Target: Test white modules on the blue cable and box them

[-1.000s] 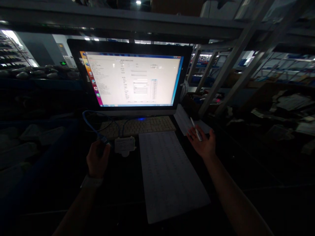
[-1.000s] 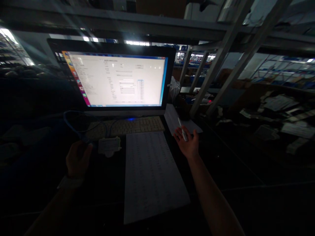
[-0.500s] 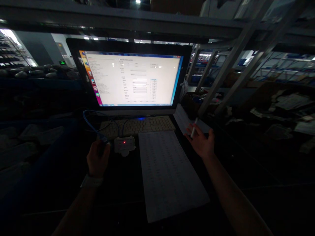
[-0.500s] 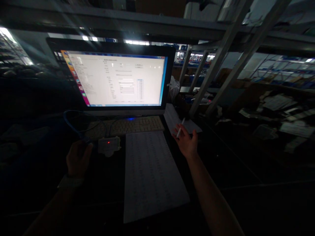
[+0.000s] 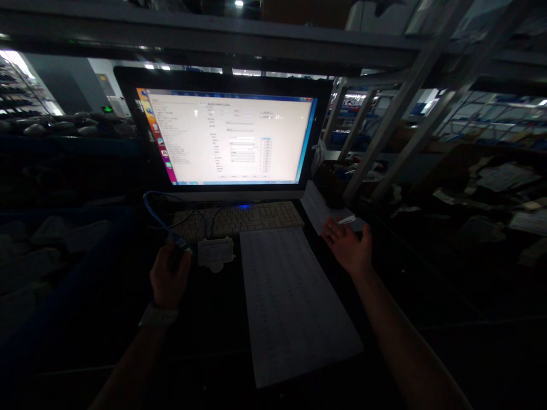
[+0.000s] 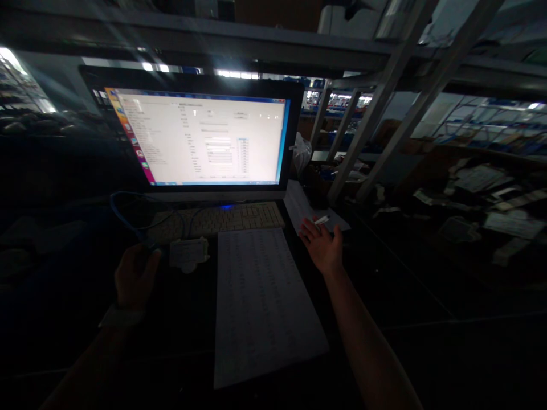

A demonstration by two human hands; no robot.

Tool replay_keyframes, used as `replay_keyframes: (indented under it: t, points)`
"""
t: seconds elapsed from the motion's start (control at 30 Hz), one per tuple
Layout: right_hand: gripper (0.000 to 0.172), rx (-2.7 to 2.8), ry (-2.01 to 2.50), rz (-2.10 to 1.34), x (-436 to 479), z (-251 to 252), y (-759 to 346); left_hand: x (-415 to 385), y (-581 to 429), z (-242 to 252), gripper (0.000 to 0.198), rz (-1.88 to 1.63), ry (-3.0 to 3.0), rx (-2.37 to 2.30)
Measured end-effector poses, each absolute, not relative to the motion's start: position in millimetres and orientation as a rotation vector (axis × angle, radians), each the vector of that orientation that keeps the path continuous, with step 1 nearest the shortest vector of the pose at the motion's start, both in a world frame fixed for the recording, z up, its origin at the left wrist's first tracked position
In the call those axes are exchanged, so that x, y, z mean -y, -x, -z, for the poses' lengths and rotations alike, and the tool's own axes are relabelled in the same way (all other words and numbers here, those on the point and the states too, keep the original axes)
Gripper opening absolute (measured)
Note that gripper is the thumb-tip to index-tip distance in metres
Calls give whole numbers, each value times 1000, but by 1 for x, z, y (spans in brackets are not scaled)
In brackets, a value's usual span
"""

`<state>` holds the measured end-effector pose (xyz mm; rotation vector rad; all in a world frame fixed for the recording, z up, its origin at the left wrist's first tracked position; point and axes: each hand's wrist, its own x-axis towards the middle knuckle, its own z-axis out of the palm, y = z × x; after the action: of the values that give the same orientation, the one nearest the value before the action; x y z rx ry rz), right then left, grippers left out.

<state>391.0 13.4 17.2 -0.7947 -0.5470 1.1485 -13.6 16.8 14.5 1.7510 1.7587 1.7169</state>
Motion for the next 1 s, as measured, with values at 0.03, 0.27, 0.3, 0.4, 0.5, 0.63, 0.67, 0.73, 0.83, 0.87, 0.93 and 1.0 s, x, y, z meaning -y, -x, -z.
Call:
replay_keyframes:
  t: [0.03,0.27,0.3,0.4,0.5,0.63,0.67,0.73,0.83,0.87,0.93,1.0]
  points:
    - [47,545,795,-1151,-14,-17,-391,-17,14,-14,33,-1717,-1748,-1758]
    - [42,557,790,-1100,-13,-18,-391,-17,13,-16,30,-1737,-1781,-1745]
    - [42,567,781,-1112,-13,-18,-391,-17,13,-16,30,-1745,-1783,-1748]
    - [46,579,777,-1146,-13,-18,-391,-17,14,-15,32,-1733,-1766,-1753]
    - [49,556,819,-1118,-14,-17,-391,-17,14,-15,31,-1702,-1756,-1769]
    - [51,529,850,-1074,-14,-18,-390,-17,13,-15,32,-1715,-1750,-1742]
    - [52,544,835,-1085,-13,-19,-389,-18,13,-14,32,-1721,-1746,-1738]
    - [52,585,806,-1110,-12,-20,-389,-18,14,-13,34,-1724,-1743,-1747]
    - [47,600,813,-1090,-12,-20,-389,-18,14,-13,34,-1713,-1762,-1776]
    - [44,590,821,-1072,-13,-19,-389,-18,14,-13,34,-1711,-1771,-1777]
    - [41,570,824,-1044,-14,-17,-390,-18,14,-13,32,-1722,-1786,-1760]
    - [37,568,798,-1048,-14,-16,-391,-18,14,-13,32,-1737,-1795,-1736]
